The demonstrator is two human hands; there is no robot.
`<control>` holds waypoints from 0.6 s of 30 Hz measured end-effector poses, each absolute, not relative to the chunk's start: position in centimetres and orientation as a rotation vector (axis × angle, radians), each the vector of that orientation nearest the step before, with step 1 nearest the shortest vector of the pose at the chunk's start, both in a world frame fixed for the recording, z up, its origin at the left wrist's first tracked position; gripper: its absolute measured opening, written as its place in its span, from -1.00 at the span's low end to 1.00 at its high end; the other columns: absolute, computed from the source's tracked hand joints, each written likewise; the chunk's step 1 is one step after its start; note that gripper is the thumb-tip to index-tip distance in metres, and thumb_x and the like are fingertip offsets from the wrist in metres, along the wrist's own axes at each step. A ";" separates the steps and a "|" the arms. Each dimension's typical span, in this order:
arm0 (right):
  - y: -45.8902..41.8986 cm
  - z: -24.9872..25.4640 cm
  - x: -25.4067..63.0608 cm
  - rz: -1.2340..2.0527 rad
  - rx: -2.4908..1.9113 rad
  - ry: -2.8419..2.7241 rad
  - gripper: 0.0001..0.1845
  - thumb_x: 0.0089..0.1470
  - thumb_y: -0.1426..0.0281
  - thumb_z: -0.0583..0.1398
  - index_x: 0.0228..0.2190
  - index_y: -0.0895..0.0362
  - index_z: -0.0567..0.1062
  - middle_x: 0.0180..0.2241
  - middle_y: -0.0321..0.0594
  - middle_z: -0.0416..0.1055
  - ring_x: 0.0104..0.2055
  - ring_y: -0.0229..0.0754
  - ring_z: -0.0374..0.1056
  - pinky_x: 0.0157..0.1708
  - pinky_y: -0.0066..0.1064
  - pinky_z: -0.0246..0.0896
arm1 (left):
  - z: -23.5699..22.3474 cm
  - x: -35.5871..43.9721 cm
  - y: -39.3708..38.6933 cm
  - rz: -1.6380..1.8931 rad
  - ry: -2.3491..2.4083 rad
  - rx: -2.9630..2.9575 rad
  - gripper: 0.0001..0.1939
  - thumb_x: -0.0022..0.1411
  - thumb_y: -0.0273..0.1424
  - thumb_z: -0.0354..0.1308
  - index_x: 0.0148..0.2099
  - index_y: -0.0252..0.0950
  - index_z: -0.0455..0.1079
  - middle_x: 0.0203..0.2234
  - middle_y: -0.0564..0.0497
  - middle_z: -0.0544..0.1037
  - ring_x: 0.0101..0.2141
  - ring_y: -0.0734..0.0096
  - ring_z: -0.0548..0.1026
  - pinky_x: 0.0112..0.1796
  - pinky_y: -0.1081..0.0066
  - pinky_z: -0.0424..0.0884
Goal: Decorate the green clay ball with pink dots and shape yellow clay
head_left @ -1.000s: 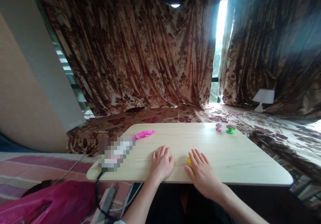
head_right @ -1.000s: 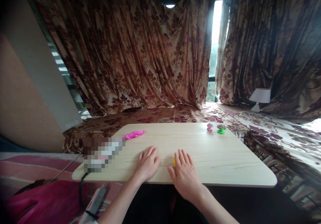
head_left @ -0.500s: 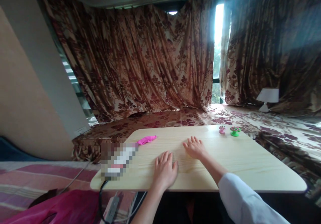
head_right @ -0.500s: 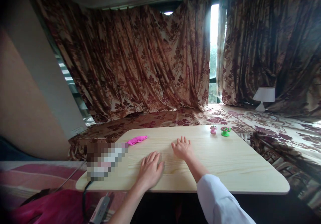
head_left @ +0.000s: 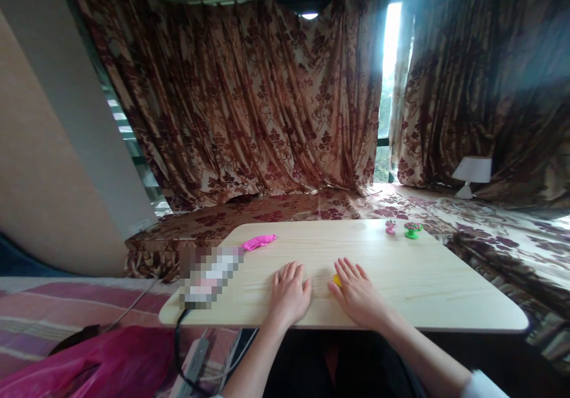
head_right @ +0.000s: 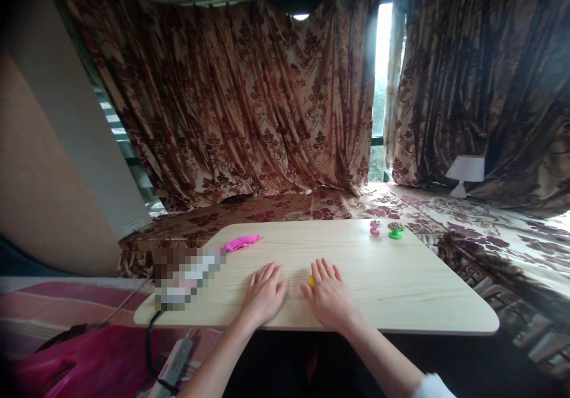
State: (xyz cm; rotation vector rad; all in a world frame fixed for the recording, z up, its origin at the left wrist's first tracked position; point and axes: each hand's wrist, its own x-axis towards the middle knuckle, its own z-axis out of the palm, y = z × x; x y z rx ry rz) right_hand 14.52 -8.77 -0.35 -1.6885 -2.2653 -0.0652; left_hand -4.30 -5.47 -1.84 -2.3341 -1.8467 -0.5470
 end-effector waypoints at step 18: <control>-13.8 -1.4 15.4 -0.093 -1.556 -2.329 -0.32 0.18 0.08 -0.25 0.19 0.22 -0.04 0.23 -0.11 -0.16 0.27 -0.12 -0.29 0.20 -0.18 -0.37 | -2.3 -4.4 -5.4 -0.586 -1.801 -2.309 -0.52 0.24 -0.20 -0.24 0.13 -0.24 0.17 0.13 -0.06 0.21 0.14 0.27 0.09 0.10 0.17 -0.02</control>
